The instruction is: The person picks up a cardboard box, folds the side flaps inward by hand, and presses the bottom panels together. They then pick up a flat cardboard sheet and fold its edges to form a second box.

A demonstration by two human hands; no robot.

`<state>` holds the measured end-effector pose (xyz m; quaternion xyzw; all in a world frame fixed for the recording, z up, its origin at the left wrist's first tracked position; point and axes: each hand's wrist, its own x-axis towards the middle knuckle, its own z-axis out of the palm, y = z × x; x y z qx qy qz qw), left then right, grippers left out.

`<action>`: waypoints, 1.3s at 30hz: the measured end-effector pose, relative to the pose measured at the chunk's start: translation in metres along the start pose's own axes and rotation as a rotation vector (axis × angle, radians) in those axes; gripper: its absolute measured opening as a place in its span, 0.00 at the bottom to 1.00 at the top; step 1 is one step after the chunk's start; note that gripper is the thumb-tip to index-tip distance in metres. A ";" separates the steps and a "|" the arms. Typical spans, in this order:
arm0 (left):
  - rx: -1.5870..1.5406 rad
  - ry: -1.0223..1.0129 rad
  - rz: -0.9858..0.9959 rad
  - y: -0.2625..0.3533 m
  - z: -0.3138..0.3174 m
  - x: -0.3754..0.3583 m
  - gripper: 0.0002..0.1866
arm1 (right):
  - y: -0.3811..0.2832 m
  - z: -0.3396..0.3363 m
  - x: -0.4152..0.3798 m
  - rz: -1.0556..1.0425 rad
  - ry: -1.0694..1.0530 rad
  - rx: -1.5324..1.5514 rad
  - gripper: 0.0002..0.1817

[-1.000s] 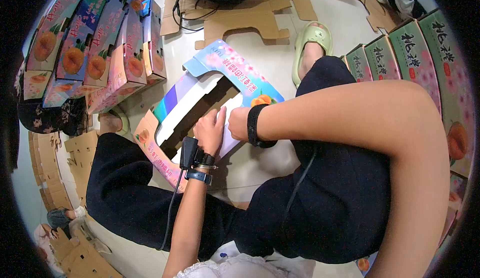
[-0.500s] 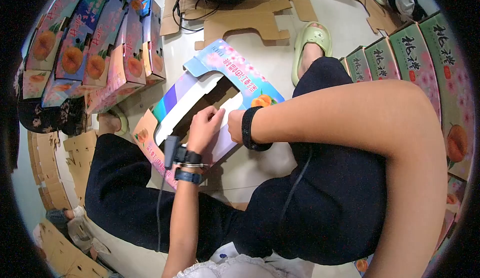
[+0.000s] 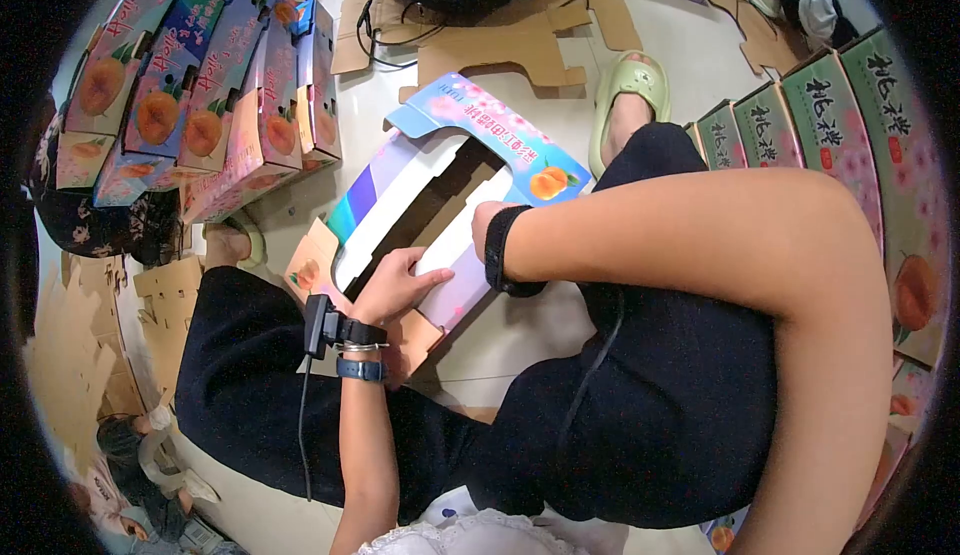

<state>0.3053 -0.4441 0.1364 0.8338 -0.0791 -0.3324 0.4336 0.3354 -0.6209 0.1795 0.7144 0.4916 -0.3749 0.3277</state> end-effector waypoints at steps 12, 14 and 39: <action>-0.295 0.233 0.138 0.019 0.045 -0.006 0.13 | -0.014 -0.028 -0.014 0.184 -0.521 0.060 0.20; -0.368 0.263 0.111 0.015 0.045 0.001 0.12 | -0.007 -0.018 -0.008 0.160 -0.532 0.148 0.13; -0.810 0.369 0.123 0.027 -0.026 0.029 0.08 | 0.018 -0.015 -0.019 -0.044 0.892 1.069 0.08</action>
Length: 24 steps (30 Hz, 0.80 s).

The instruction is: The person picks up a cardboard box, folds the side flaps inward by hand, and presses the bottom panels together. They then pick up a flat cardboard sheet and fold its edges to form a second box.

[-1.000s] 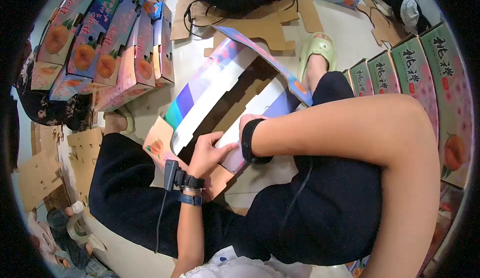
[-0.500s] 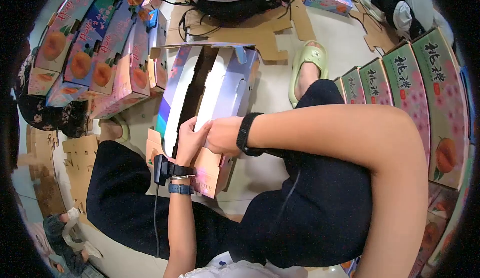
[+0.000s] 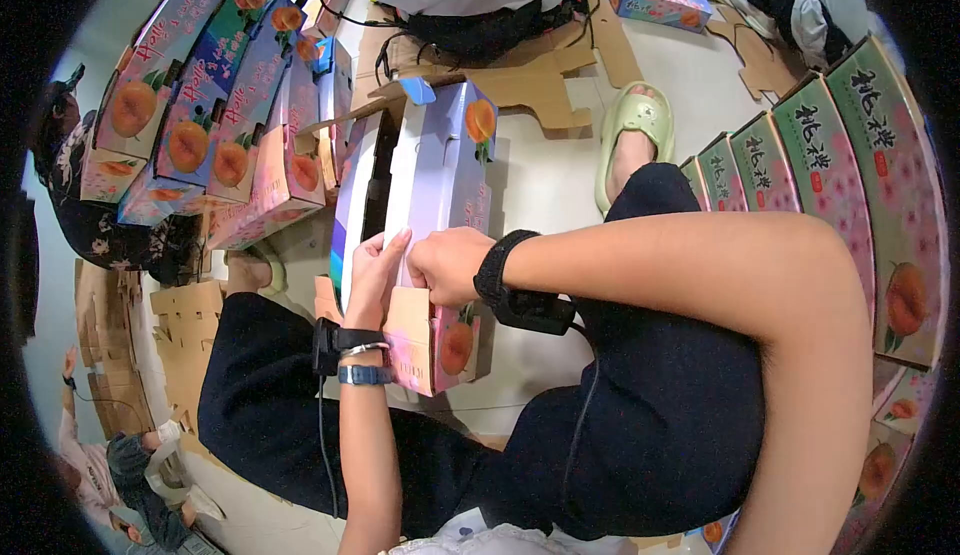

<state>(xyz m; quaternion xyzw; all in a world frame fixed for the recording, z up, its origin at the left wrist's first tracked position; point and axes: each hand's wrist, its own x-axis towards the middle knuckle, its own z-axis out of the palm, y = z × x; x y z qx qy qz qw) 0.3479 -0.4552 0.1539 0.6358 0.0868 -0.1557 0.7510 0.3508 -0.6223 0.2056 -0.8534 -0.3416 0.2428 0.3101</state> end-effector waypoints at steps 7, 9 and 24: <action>0.013 -0.020 -0.058 0.005 0.003 0.010 0.10 | 0.000 -0.001 0.000 0.069 0.088 0.043 0.09; 0.037 -0.030 -0.091 0.007 0.003 0.007 0.10 | 0.003 -0.002 -0.001 0.072 0.009 0.057 0.11; -0.025 -0.124 -0.125 0.003 -0.015 0.013 0.08 | 0.003 -0.008 0.002 -0.139 0.071 0.006 0.15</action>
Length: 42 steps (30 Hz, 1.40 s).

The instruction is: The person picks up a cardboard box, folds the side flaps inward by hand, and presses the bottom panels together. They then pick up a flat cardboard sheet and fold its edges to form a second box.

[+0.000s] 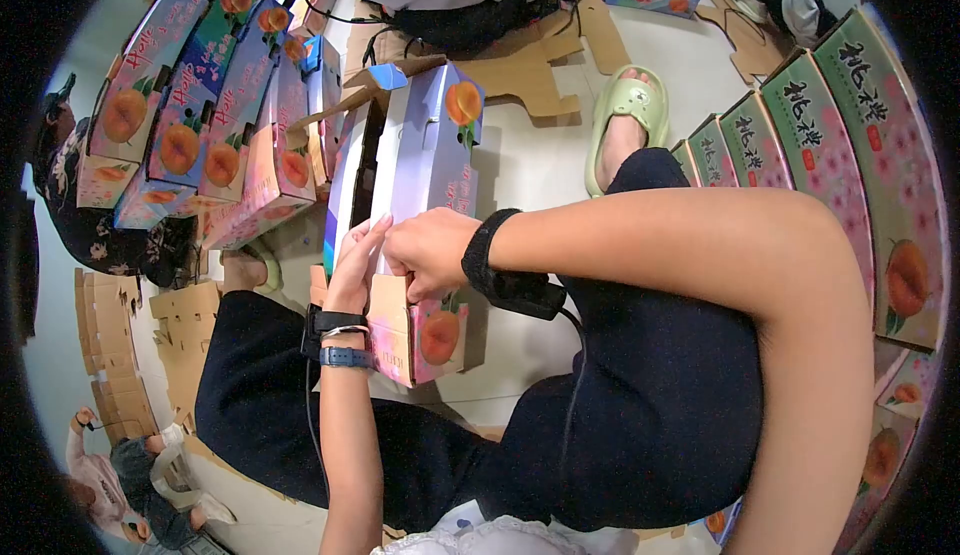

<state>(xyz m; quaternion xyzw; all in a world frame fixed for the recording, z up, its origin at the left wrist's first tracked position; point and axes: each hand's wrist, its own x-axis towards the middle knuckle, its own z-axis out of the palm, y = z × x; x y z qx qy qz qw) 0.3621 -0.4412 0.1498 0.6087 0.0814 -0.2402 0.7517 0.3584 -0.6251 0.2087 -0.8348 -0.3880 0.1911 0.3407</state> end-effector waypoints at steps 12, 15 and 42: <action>-0.020 -0.052 -0.031 -0.003 -0.008 -0.003 0.10 | -0.001 -0.001 0.002 0.048 -0.118 0.082 0.16; -0.004 -0.044 -0.033 -0.011 -0.006 -0.002 0.09 | 0.003 0.000 -0.001 0.064 -0.154 0.115 0.15; -0.074 -0.061 -0.025 -0.008 0.000 -0.008 0.11 | 0.011 0.002 0.002 -0.145 -0.178 0.123 0.12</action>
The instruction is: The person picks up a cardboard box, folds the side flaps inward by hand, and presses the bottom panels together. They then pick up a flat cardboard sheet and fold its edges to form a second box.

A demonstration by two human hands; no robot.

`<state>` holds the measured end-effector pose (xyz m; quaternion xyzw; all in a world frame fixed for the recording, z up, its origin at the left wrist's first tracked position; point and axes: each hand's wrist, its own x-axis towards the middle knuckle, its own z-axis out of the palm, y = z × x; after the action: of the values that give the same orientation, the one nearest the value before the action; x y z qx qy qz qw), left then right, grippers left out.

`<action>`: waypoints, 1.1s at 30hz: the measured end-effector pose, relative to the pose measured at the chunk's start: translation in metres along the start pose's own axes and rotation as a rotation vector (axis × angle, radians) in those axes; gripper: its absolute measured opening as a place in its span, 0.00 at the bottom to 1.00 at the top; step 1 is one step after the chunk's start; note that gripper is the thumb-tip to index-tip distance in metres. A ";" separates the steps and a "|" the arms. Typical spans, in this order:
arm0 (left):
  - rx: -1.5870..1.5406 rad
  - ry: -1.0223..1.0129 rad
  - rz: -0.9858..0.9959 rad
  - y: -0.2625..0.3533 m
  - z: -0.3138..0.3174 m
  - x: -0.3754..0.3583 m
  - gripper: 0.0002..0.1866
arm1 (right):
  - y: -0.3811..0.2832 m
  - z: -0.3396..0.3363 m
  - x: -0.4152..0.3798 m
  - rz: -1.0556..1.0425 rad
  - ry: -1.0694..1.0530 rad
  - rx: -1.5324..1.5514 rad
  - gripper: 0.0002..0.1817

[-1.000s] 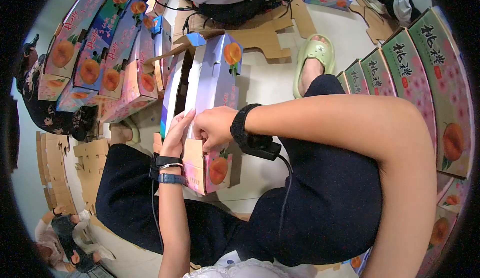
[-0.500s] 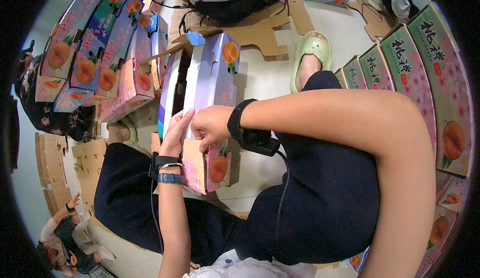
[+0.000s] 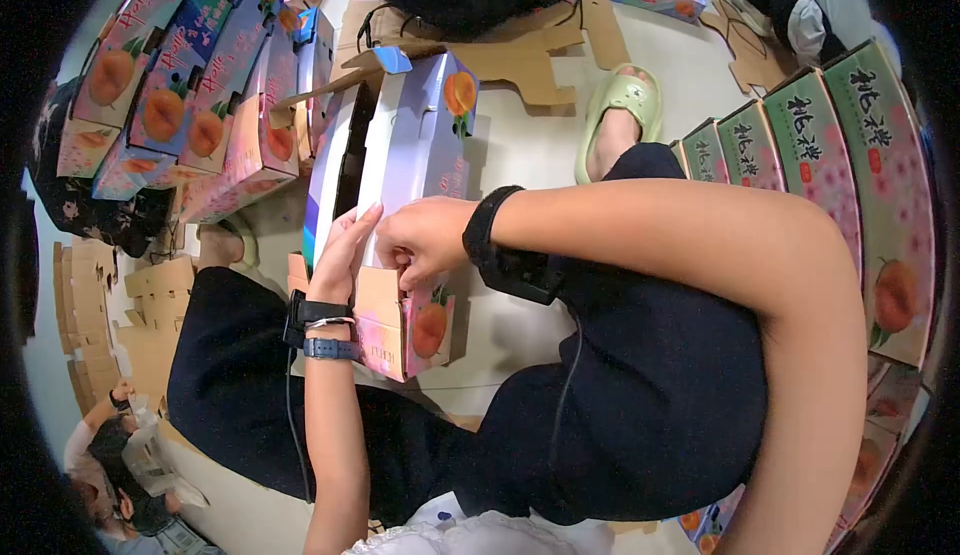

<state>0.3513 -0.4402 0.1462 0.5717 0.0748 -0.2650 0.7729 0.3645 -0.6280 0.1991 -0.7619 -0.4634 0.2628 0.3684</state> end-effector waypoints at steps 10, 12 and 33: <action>0.074 -0.047 -0.012 -0.004 0.002 -0.002 0.12 | -0.008 -0.005 0.011 0.006 -0.158 -0.075 0.12; 0.026 -0.034 0.008 -0.005 0.004 -0.002 0.11 | -0.008 -0.005 0.011 0.001 -0.164 -0.066 0.11; 0.083 -0.193 -0.019 -0.004 0.005 -0.007 0.13 | -0.022 -0.003 0.008 0.063 -0.239 0.171 0.11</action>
<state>0.3426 -0.4430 0.1474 0.5742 -0.0056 -0.3292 0.7495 0.3590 -0.6151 0.2186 -0.7052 -0.4556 0.4017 0.3659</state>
